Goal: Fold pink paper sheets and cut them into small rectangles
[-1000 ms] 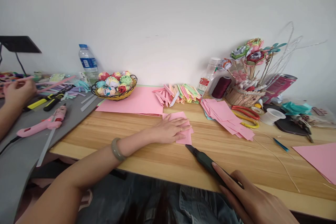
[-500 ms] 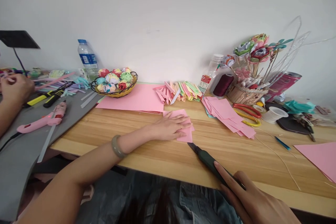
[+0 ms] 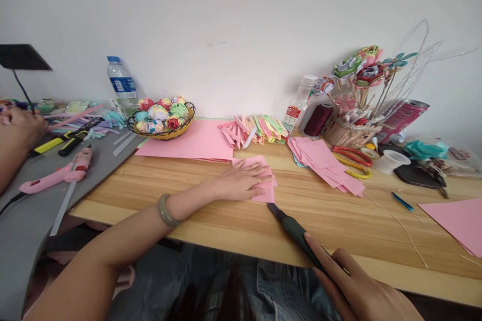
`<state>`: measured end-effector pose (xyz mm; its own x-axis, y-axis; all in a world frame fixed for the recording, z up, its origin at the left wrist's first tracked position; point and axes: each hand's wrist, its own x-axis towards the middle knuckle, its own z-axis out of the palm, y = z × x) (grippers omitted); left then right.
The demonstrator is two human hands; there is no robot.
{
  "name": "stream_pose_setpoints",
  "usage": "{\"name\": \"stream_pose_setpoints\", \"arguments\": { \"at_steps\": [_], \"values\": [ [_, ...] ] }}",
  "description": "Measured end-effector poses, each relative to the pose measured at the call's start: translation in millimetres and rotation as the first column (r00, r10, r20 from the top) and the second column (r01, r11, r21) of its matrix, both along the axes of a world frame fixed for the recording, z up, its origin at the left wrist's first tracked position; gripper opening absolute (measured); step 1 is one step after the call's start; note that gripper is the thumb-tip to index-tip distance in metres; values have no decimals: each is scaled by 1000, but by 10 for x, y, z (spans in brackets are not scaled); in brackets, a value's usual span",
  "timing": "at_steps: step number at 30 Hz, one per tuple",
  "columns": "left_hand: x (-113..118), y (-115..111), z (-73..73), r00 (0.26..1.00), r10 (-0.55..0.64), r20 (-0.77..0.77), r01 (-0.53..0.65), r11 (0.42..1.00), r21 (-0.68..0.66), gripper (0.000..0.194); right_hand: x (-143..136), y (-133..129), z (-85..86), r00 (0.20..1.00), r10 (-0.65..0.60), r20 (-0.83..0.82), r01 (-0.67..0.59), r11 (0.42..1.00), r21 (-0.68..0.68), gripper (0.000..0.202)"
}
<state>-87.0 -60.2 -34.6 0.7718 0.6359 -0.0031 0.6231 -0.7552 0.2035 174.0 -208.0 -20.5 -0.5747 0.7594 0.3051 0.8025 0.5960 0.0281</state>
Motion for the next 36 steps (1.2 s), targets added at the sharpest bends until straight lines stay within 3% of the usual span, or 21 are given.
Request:
{"name": "stream_pose_setpoints", "arguments": {
  "at_steps": [12,36],
  "values": [
    [4,-23,56,1000,16,-12,-16,999,-43,51,-25,-25,47,995,-84,-59,75,987,-145,41],
    [-5,1,12,1000,17,-9,-17,999,-41,52,-15,-75,36,998,-35,-48,33,998,-48,42]
  ]
}}
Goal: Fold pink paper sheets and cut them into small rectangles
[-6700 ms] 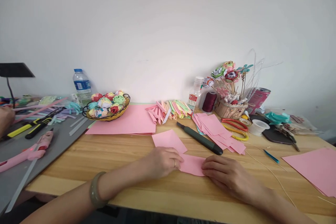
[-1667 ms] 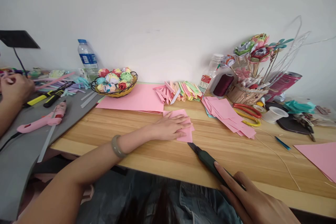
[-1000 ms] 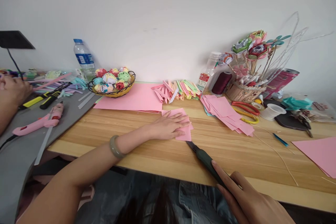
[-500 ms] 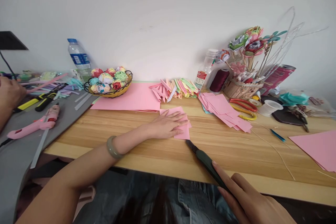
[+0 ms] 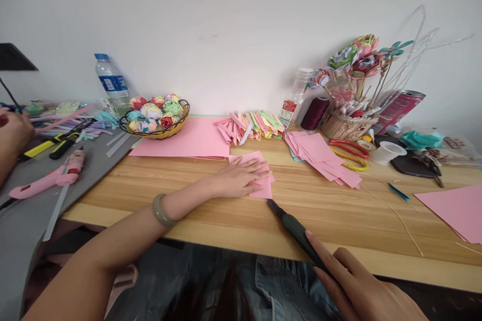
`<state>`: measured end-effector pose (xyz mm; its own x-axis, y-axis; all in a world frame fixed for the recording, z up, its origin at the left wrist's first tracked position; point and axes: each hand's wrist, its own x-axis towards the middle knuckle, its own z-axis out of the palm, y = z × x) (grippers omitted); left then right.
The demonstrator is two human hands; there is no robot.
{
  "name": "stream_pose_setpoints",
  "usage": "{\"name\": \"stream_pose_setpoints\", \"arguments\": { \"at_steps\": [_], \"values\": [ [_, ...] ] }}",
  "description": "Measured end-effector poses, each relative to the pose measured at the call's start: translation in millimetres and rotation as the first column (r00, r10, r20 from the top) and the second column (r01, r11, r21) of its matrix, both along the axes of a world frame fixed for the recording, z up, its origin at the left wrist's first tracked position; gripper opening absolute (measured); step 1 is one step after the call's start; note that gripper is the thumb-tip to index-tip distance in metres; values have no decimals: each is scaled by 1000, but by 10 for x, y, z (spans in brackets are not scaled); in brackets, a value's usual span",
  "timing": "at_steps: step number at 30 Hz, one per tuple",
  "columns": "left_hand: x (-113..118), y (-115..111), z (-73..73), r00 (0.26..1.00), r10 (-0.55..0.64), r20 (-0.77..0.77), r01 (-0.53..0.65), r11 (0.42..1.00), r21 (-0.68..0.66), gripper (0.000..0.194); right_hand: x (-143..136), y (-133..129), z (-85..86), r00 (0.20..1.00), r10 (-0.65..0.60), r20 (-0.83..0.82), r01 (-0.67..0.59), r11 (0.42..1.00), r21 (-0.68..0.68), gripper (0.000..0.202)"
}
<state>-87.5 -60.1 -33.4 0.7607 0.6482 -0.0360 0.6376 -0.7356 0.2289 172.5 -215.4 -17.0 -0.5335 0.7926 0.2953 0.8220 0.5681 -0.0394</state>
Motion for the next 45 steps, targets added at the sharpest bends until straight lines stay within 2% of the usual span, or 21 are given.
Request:
{"name": "stream_pose_setpoints", "arguments": {
  "at_steps": [5,10,16,21,23,26,37,41,45],
  "values": [
    [-4,5,-9,1000,1,4,-1,1000,-14,52,20,-9,15,1000,6,10,-6,999,39,40],
    [6,7,-2,1000,1,2,-1,1000,-7,53,0,-9,28,1000,-12,19,11,1000,8,40],
    [9,-4,19,1000,-9,-13,9,1000,-1,54,-19,13,21,999,-26,39,25,999,34,40],
    [28,-45,25,999,45,20,-46,994,98,50,23,10,6,1000,2,23,-2,1000,22,42],
    [44,-64,26,999,19,31,-24,988,150,45,27,4,4,1000,-1,19,0,1000,26,44],
    [63,-93,31,999,-36,6,35,987,159,40,19,-8,0,1000,5,31,-6,999,36,44],
    [53,-124,41,999,-35,9,33,986,163,40,-8,-7,-22,999,-14,32,13,999,30,45],
    [50,-118,11,991,-126,34,115,965,237,37,-1,-26,-35,1000,-2,6,1,999,40,48],
    [37,-121,-34,975,-192,111,164,961,222,39,-4,-40,-48,1000,-15,-7,16,999,30,47]
  ]
}}
